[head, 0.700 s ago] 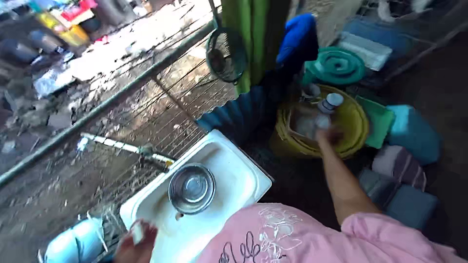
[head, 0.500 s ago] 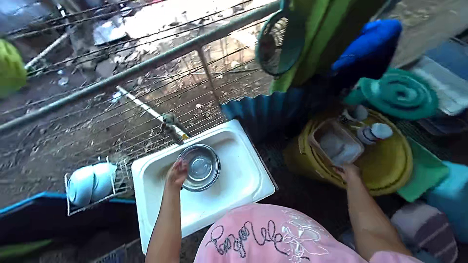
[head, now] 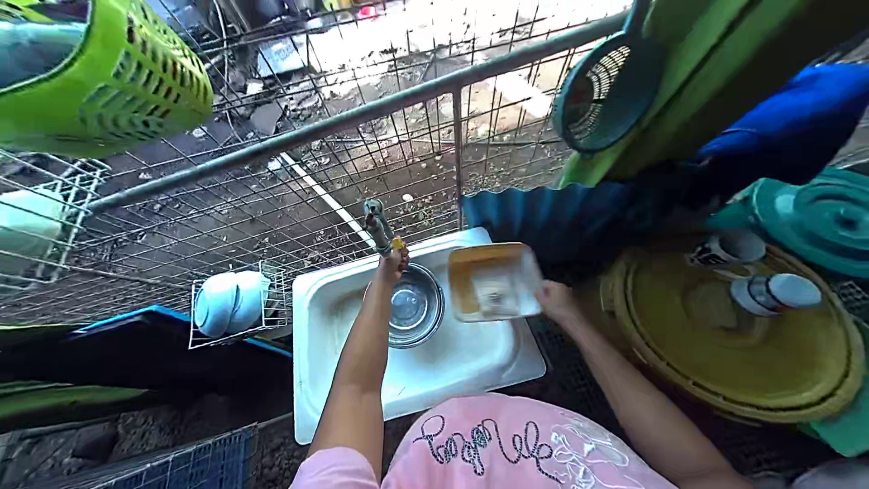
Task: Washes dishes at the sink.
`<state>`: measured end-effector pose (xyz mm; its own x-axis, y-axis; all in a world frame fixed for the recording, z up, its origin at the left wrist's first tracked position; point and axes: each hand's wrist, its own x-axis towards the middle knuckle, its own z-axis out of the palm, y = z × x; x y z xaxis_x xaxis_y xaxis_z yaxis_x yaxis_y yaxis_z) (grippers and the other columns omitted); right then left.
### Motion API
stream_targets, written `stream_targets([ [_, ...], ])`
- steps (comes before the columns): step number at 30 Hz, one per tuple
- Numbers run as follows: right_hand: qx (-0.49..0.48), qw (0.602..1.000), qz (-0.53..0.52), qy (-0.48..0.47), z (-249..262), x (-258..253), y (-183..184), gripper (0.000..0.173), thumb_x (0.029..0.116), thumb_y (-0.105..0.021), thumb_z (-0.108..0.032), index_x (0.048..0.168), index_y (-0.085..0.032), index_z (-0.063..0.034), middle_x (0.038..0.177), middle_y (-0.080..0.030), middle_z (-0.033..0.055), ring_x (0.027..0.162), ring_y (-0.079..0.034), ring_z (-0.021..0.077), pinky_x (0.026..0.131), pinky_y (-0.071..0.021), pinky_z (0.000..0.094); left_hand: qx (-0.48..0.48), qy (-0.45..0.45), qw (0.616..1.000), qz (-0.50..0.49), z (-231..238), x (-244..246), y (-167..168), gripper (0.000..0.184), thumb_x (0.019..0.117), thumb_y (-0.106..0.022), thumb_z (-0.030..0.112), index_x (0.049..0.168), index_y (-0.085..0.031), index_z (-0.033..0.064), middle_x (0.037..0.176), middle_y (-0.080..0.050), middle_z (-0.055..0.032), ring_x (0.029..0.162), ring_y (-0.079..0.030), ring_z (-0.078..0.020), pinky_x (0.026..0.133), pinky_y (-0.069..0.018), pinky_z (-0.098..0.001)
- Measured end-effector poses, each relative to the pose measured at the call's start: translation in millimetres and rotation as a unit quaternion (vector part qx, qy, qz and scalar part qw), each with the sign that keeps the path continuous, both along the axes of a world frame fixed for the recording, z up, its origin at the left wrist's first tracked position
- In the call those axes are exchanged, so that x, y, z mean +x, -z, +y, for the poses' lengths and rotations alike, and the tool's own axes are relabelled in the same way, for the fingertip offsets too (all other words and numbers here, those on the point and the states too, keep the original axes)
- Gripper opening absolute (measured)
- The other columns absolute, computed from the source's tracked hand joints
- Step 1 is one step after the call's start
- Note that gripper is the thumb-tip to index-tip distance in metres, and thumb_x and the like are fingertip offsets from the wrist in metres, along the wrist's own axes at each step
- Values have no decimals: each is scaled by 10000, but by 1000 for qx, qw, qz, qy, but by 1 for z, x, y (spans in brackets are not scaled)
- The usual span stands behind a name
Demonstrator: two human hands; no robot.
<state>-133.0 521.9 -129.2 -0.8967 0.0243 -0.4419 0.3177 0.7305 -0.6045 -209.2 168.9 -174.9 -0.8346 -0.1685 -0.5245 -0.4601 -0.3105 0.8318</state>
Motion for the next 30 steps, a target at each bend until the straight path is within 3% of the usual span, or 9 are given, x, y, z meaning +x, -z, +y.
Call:
stream_targets([
  [3,4,997,-28,-74,-79,-31,18,329,1013,-534,-115,1257,-649,73,1208,-664,311,1164,-640,442,1026,-468,614,-155,93,982,55,-12,16,4,288,1066,-463,120,1318,-539,4,993,-594,-83,809,-564,-122,742,-495,-282],
  [5,4,995,-41,-90,-120,-44,27,344,1010,-519,-120,1279,-640,57,1220,-666,293,1167,-644,420,1020,-477,598,-252,156,953,62,-28,28,-1,375,1063,-492,119,1382,-521,-75,1308,-598,-265,1182,-595,-307,1037,-469,-449],
  [9,5,993,-33,-110,-175,-57,37,347,1011,-512,-119,1292,-642,39,1252,-665,276,1214,-629,405,1053,-460,582,-307,262,911,85,-53,50,-17,417,1030,-506,21,1444,-521,-22,1457,-531,-253,1342,-528,-332,1139,-403,-454],
  [13,-4,990,-25,-136,-210,-53,56,333,1001,-520,-109,1273,-664,16,1242,-680,256,1227,-627,392,1063,-456,579,-387,392,832,61,-75,56,34,867,851,-814,178,1592,-365,136,1619,-278,-300,1485,-324,-447,1203,-305,-562],
  [15,0,989,-31,-145,-222,-44,69,324,1001,-517,-110,1259,-665,19,1229,-683,256,1215,-632,396,1052,-463,582,-445,433,784,9,-68,63,56,950,827,-846,268,1617,-319,266,1662,-78,-326,1492,-215,-548,1155,-305,-668],
  [17,5,989,-45,-140,-227,-36,78,339,1007,-505,-101,1289,-645,25,1249,-674,261,1228,-627,396,1062,-460,581,-479,426,768,-5,-58,70,68,799,841,-767,115,1556,-444,264,1652,-151,-316,1461,-237,-582,1072,-361,-728],
  [22,37,988,-77,-128,-216,-24,87,336,1030,-527,-158,1265,-644,51,1215,-675,289,1196,-637,429,1037,-467,609,-419,402,812,58,-53,53,65,455,911,-640,16,1365,-604,3,1343,-607,-276,1292,-565,-415,1115,-426,-548],
  [26,95,985,-6,-145,-221,-26,44,730,1006,-638,-334,1575,-336,9,1467,-506,299,1341,-524,451,1089,-439,589,-369,409,834,18,-55,24,39,544,878,-794,208,1332,-615,-32,1327,-626,-261,1283,-582,-376,1123,-420,-528],
  [30,-1,945,104,-308,-246,-51,53,645,896,-709,-90,1506,-501,-62,1568,-438,227,1463,-404,403,1180,-348,589,-223,462,859,14,-65,7,29,507,864,-731,-17,1337,-555,-56,1209,-632,-213,1026,-636,-247,922,-531,-414],
])
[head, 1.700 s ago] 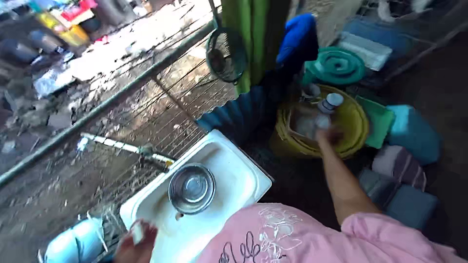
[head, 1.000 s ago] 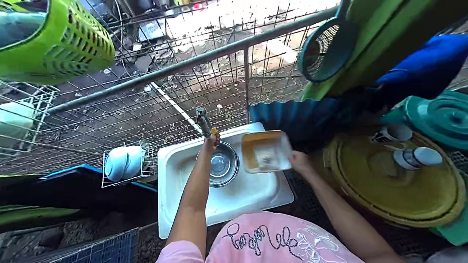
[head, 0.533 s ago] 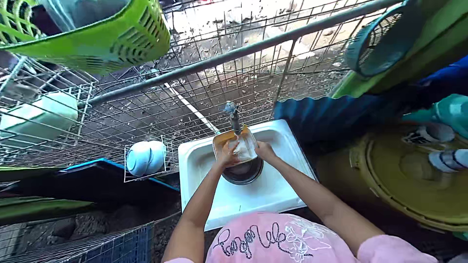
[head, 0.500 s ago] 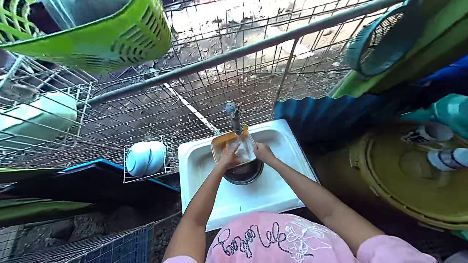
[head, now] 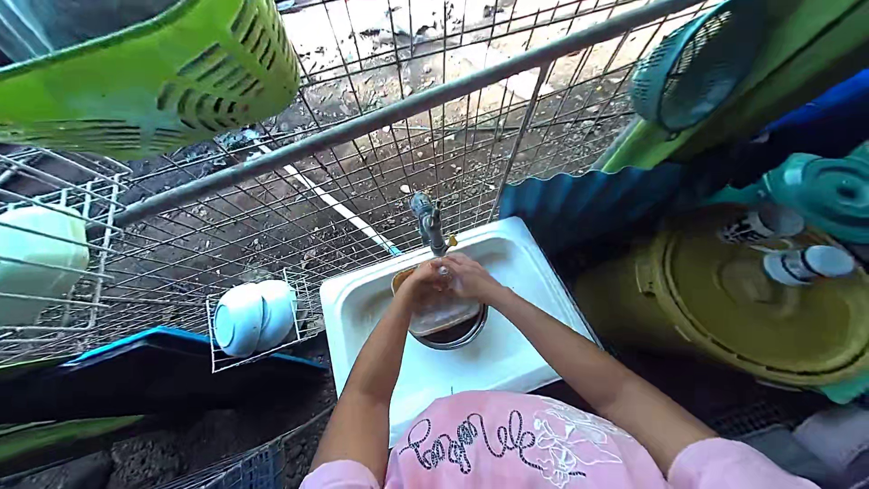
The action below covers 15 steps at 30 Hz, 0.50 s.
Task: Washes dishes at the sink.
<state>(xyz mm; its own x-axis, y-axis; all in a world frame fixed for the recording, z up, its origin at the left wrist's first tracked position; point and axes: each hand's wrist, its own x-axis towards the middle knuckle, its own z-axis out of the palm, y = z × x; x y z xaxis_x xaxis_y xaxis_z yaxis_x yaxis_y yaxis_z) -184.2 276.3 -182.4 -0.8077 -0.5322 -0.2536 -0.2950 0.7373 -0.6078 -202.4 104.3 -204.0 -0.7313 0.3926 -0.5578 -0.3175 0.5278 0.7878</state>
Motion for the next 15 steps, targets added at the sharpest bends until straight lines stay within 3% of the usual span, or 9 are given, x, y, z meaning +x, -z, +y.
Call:
stream_targets([
  [2,1,1000,-18,-21,-6,-11,6,494,927,-683,-105,1413,-607,-62,1474,-553,196,1366,-531,365,1133,-419,566,112,-59,991,-31,-8,3,8,455,849,-668,-89,1287,-549,-64,1129,-641,-143,951,-630,-150,879,-543,-347],
  [4,-47,995,-58,65,-1,-15,15,366,931,-686,-101,1277,-677,17,1313,-658,224,1247,-616,362,1105,-448,539,192,-194,960,-69,-10,13,10,370,928,-489,-80,1293,-540,-52,1095,-625,-99,894,-599,-106,819,-521,-295],
  [5,-93,985,-75,126,2,-14,19,330,928,-691,-102,1224,-696,44,1210,-697,234,1165,-655,345,1068,-479,508,238,-293,921,-101,-8,19,11,333,985,-421,-40,1295,-543,-48,1065,-622,-100,849,-593,-114,775,-517,-286],
  [7,-207,943,-106,240,2,-1,23,284,929,-682,-71,1172,-705,75,1111,-727,222,1055,-695,262,998,-531,414,336,-474,794,-176,2,33,18,179,999,-386,62,1116,-519,33,857,-588,-62,698,-584,-143,645,-532,-317],
  [9,-292,899,-125,302,-10,19,23,273,951,-653,-53,1180,-679,94,1151,-701,230,1065,-680,233,979,-541,371,381,-555,708,-213,11,44,26,120,1003,-372,127,984,-484,87,765,-587,-56,633,-595,-163,581,-540,-339],
  [11,-292,908,-131,270,-29,40,28,408,957,-658,-130,1291,-619,101,1374,-571,301,1290,-564,340,1114,-452,431,423,-556,691,-188,24,59,25,232,1070,-325,170,1060,-524,52,826,-612,-63,716,-619,-154,666,-555,-337],
  [13,-258,918,-171,249,-47,50,37,619,1000,-615,-283,1488,-449,60,1540,-405,305,1431,-426,380,1192,-359,474,430,-524,718,-158,36,68,13,391,1132,-245,297,1158,-548,52,887,-616,-41,767,-609,-104,710,-541,-281],
  [14,-252,916,-182,254,-50,50,40,649,1037,-574,-318,1535,-381,51,1564,-396,291,1452,-418,364,1210,-345,469,413,-516,734,-155,38,70,9,445,1134,-221,341,1214,-545,45,939,-622,-60,809,-608,-116,737,-535,-296],
  [15,-252,915,-170,264,-51,47,41,611,1061,-547,-298,1522,-390,70,1528,-453,291,1427,-460,354,1205,-359,455,384,-509,755,-152,39,71,5,499,1134,-199,373,1268,-538,32,1012,-634,-87,876,-616,-139,784,-536,-325],
])
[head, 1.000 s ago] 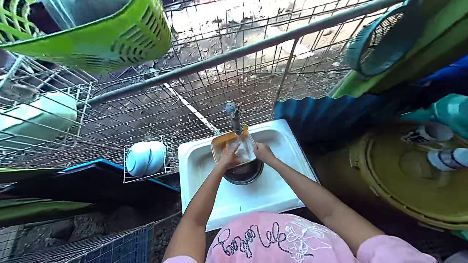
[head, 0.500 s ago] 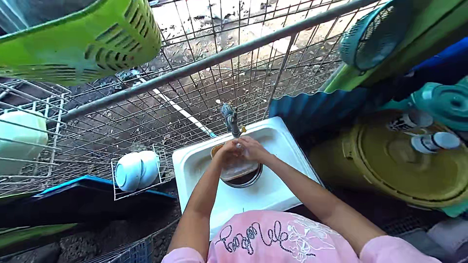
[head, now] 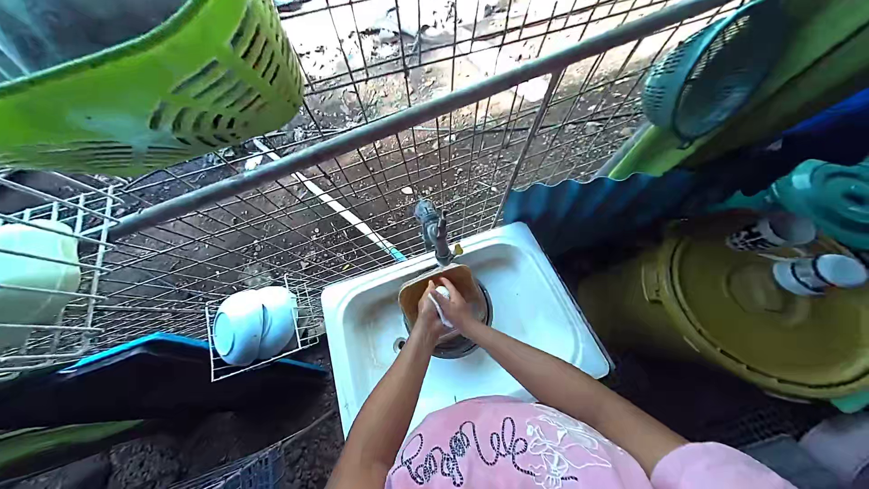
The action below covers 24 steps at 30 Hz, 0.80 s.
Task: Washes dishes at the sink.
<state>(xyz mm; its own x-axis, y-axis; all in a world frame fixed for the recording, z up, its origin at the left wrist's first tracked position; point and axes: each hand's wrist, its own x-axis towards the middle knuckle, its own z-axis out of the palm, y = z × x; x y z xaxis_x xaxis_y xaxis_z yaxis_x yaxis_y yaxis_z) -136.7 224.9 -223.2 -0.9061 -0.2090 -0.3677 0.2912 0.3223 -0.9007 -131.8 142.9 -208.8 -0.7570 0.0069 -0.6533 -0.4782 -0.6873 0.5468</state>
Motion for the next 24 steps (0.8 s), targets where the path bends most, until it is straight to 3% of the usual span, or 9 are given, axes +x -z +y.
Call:
stream_targets([
  [4,121,987,106,23,11,-21,6,401,1050,-540,-223,1209,-662,124,1181,-692,300,1175,-660,387,1083,-472,490,-79,118,990,8,0,14,-12,463,1137,-259,310,1413,-472,5,1263,-612,-128,1100,-600,-171,949,-501,-347],
  [7,185,982,35,-3,22,-43,9,508,1087,-468,-357,1163,-688,94,1175,-701,271,1181,-658,369,1078,-471,504,-191,254,944,95,-14,29,0,476,1119,-343,200,1532,-384,-34,1539,-470,-199,1403,-476,-247,1157,-376,-394],
  [10,122,990,-71,-15,24,-43,3,524,1049,-569,-403,1214,-659,85,1211,-675,272,1162,-648,354,1049,-478,511,-508,262,781,254,-36,48,6,384,989,-579,62,1345,-606,-79,1417,-575,-265,1368,-525,-364,1174,-387,-481],
  [12,5,988,-152,-27,27,-37,2,491,986,-675,-148,1400,-511,58,1284,-615,262,1103,-642,304,980,-524,459,-644,139,682,318,-55,63,21,436,837,-709,68,1249,-673,-69,1344,-574,-346,1292,-523,-523,1099,-397,-636],
  [13,-40,984,-170,-28,29,-33,3,504,947,-667,-13,1413,-481,38,1254,-599,241,1011,-639,265,888,-549,425,-671,96,664,315,-65,69,28,526,788,-730,84,1273,-637,-96,1352,-534,-389,1281,-496,-575,1081,-383,-671],
  [15,-62,985,-161,-31,34,-30,5,540,894,-638,109,1408,-495,26,1263,-594,227,999,-639,242,861,-558,400,-653,103,711,241,-80,74,36,761,786,-750,84,1432,-434,-167,1450,-423,-419,1365,-416,-568,1139,-338,-638],
  [18,-2,994,-110,-20,36,-32,8,517,964,-652,-24,1444,-482,63,1378,-570,282,1232,-602,326,1065,-484,454,-520,165,830,112,-85,67,47,886,882,-725,61,1566,-188,-111,1381,-529,-361,1228,-601,-411,1023,-505,-488],
  [22,80,995,-61,-11,28,-43,0,452,1023,-633,-328,1210,-655,83,1188,-679,249,1127,-650,303,1035,-484,460,-516,219,824,79,-76,53,40,776,931,-556,-23,1587,-147,-88,1576,-346,-327,1466,-391,-389,1223,-295,-465],
  [24,102,992,-72,6,25,-47,-1,550,1029,-583,-466,1028,-704,70,1035,-702,222,995,-669,298,954,-507,498,-520,240,818,50,-71,46,28,768,950,-513,-20,1599,-106,-66,1533,-408,-334,1425,-450,-398,1192,-339,-491],
])
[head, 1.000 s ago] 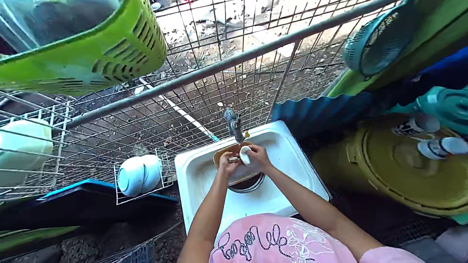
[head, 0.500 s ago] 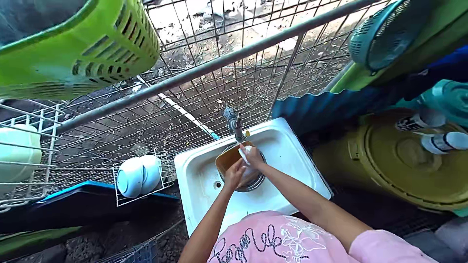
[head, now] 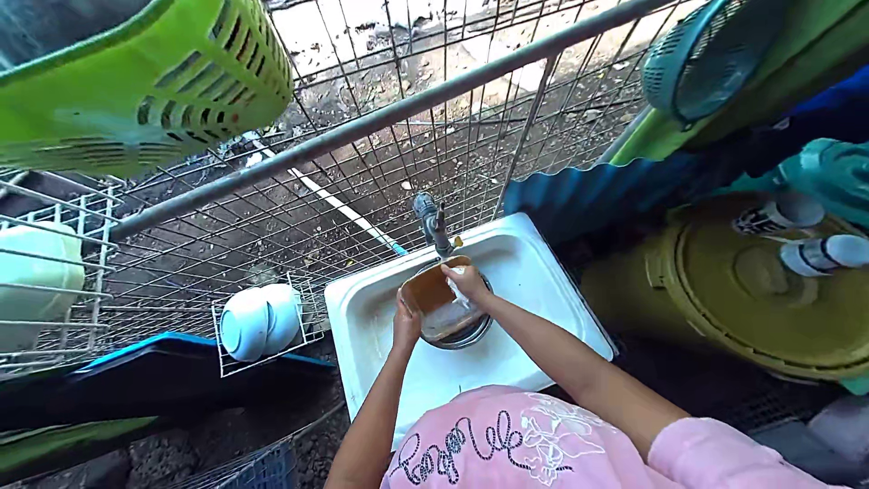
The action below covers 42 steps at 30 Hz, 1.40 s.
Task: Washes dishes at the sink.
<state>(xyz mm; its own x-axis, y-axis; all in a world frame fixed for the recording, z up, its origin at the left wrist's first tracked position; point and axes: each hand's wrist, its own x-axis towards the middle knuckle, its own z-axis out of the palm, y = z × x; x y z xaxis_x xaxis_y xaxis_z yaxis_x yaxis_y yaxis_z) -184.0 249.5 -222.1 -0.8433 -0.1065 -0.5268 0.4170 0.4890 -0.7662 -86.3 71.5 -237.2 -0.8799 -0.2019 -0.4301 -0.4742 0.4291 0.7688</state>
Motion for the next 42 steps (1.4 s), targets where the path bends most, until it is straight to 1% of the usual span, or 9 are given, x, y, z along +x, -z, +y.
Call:
stream_targets([
  [2,-19,999,-46,7,1,-3,-4,531,1007,-643,-433,1089,-693,89,1121,-693,242,1068,-656,307,1002,-483,498,42,-17,997,-56,-3,-8,-6,773,997,-498,8,1619,-40,-14,1503,-429,-351,1347,-523,-419,1109,-429,-521],
  [6,-139,986,-84,-35,8,2,-5,624,867,-687,87,1442,-455,9,1332,-564,231,1094,-609,261,911,-535,415,198,-85,971,-105,-8,-17,-20,755,1032,-447,15,1642,-27,155,1448,-459,-319,1069,-651,-395,806,-576,-521],
  [11,-33,997,26,-57,22,4,-23,502,986,-683,-180,1396,-540,72,1375,-594,274,1282,-587,326,1116,-441,448,204,-40,971,-114,-1,-20,-39,767,1024,-431,3,1645,-18,178,1439,-466,-311,1049,-662,-376,796,-585,-502],
  [15,50,996,48,-61,46,6,-31,488,1014,-640,-386,1114,-695,88,1132,-696,256,1100,-660,329,1029,-482,496,292,-58,949,-100,24,-8,-43,951,951,-516,-70,1637,65,241,1488,-399,-317,1090,-638,-415,765,-589,-546],
  [19,29,996,-43,-65,73,4,-44,561,875,-810,-164,1328,-589,82,1288,-625,290,1199,-613,360,1066,-463,510,384,-141,907,-100,67,19,-41,1010,888,-529,-134,1625,45,248,1395,-467,-295,1016,-647,-379,728,-582,-520],
  [23,-18,987,-27,-160,105,8,-36,600,851,-728,44,1406,-502,54,1304,-596,279,1161,-620,324,1022,-502,466,423,-180,880,-119,114,41,-32,1019,849,-524,-159,1603,46,220,1244,-535,-291,905,-678,-373,663,-592,-505],
  [28,100,969,43,-222,142,20,-36,442,963,-673,-108,1342,-569,96,1302,-623,301,1239,-606,371,1106,-441,479,451,-200,853,-169,166,55,-21,853,908,-478,-127,1576,-43,178,1158,-547,-240,861,-671,-334,672,-585,-483],
  [34,241,924,6,-297,157,36,-20,537,967,-665,-419,1245,-635,39,1167,-677,281,1156,-641,428,1002,-469,618,447,-204,852,-182,189,78,-8,986,854,-493,-166,1626,-9,211,1375,-481,-260,1003,-646,-324,744,-582,-454],
  [42,181,855,-12,-486,157,61,27,594,839,-698,72,1413,-552,19,1384,-538,347,1318,-508,507,1089,-409,648,412,-216,861,-204,184,93,9,513,1011,-473,23,1490,-288,35,1288,-539,-255,1016,-645,-345,778,-577,-499],
])
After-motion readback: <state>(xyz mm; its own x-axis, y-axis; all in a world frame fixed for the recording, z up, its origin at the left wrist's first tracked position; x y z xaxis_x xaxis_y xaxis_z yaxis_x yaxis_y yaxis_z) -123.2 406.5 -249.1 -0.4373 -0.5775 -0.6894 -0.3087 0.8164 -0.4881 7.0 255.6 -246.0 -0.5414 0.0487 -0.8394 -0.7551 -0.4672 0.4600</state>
